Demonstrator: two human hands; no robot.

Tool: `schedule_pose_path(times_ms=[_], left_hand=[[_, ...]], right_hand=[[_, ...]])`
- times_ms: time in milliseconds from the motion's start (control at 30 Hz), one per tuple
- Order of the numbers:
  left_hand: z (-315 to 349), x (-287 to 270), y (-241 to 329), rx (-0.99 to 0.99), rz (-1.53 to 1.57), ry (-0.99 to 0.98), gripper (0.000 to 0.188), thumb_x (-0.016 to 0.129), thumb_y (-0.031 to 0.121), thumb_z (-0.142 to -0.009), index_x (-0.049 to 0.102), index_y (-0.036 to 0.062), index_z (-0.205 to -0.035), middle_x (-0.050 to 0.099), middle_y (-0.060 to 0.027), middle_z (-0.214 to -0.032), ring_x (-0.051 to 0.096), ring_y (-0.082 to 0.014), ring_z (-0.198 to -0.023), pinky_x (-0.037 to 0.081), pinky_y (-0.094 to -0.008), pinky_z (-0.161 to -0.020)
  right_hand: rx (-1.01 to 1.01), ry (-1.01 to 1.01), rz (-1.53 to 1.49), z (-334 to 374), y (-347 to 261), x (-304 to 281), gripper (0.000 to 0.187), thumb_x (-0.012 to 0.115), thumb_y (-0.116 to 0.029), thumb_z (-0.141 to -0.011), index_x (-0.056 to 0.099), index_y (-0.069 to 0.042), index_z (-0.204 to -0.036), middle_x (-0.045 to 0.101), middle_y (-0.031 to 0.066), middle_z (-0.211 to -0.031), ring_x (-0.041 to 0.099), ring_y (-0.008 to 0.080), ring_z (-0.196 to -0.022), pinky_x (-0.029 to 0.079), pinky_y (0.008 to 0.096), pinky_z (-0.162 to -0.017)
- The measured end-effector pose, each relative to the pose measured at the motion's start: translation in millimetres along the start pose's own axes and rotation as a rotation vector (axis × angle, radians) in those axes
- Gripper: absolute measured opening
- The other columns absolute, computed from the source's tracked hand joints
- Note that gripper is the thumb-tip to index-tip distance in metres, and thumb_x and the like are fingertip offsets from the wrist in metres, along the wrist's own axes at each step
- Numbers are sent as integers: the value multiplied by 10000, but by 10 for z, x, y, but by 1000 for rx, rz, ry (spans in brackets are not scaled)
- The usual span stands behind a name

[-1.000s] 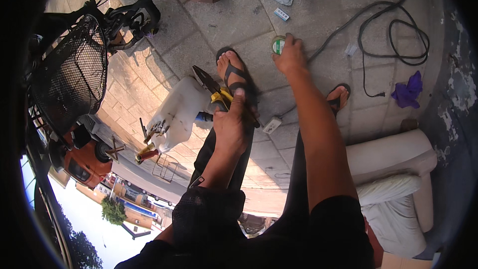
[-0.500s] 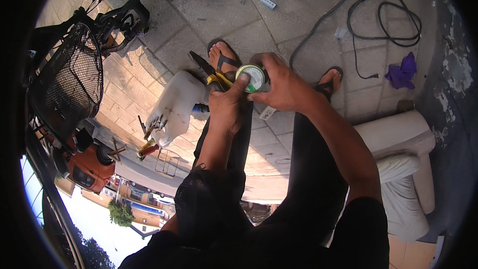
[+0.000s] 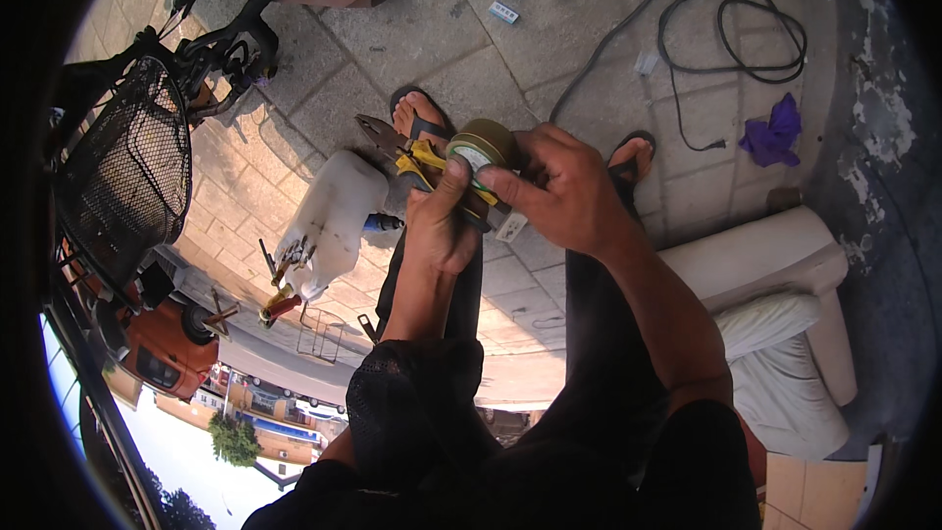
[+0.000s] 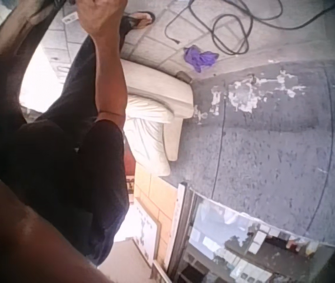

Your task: The person organizes tools on a sidewalk and inside a workshop. They place a cordless drill into a toolbox, pick up a metal bar, and carry the toolbox indoors. Later, they collect pliers, a soldering iron, and solder spools from the sidewalk and place them on a wall rack inside the shop.

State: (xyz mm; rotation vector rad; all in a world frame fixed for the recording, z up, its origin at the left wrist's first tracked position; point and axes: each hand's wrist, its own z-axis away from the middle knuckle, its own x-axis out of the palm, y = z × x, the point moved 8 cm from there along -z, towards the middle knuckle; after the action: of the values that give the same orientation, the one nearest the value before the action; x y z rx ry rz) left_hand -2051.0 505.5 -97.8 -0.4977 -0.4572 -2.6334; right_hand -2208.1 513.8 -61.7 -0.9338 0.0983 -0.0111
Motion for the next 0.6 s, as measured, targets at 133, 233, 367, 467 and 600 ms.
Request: schedule_pose_path(times_ms=[133, 233, 367, 467, 600], left_hand=[[-12, -42, -19, -13, -2, -7, 515, 777, 129, -904, 459, 53, -1302, 616, -82, -1130, 640, -202, -1043, 535, -353, -922], [-43, -57, 3, 63, -82, 11, 568, 787, 121, -895, 442, 41, -1340, 624, -73, -1119, 645, -195, -1029, 532, -341, -910], [-55, -380, 47, 48, -91, 264, 449, 781, 137, -903, 555, -75, -1228, 661, -143, -1126, 672, -237, -998, 561, -363, -879], [-102, -410, 76, 57, -45, 297, 449, 784, 146, -899, 563, -95, -1207, 671, -161, -1102, 688, -263, -994, 579, -418, -916], [-79, -368, 77, 17, -33, 325, 425, 796, 160, -890, 573, -17, -1206, 678, -117, -1081, 698, -253, -964, 602, -415, -859]], right_hand=[[0, -54, 16, -32, 57, 16, 341, 770, -251, -910, 700, 24, -1099, 616, 60, -879, 608, 103, -738, 494, 261, -658], [119, -157, -96, -91, 259, 76, 356, 740, -285, -933, 704, 32, -1091, 618, 55, -871, 610, 113, -744, 498, 269, -684], [348, -69, -133, -651, 588, -86, 374, 706, -306, -949, 695, 31, -1111, 642, 94, -950, 648, 185, -815, 513, 311, -745], [138, 241, 540, -1419, 878, -271, 422, 703, -254, -930, 631, 22, -1241, 651, 173, -1107, 668, 331, -1001, 530, 412, -847], [139, 166, 876, -2102, 1249, 13, 474, 699, -258, -906, 553, -6, -1280, 620, 221, -1191, 609, 404, -1121, 517, 477, -929]])
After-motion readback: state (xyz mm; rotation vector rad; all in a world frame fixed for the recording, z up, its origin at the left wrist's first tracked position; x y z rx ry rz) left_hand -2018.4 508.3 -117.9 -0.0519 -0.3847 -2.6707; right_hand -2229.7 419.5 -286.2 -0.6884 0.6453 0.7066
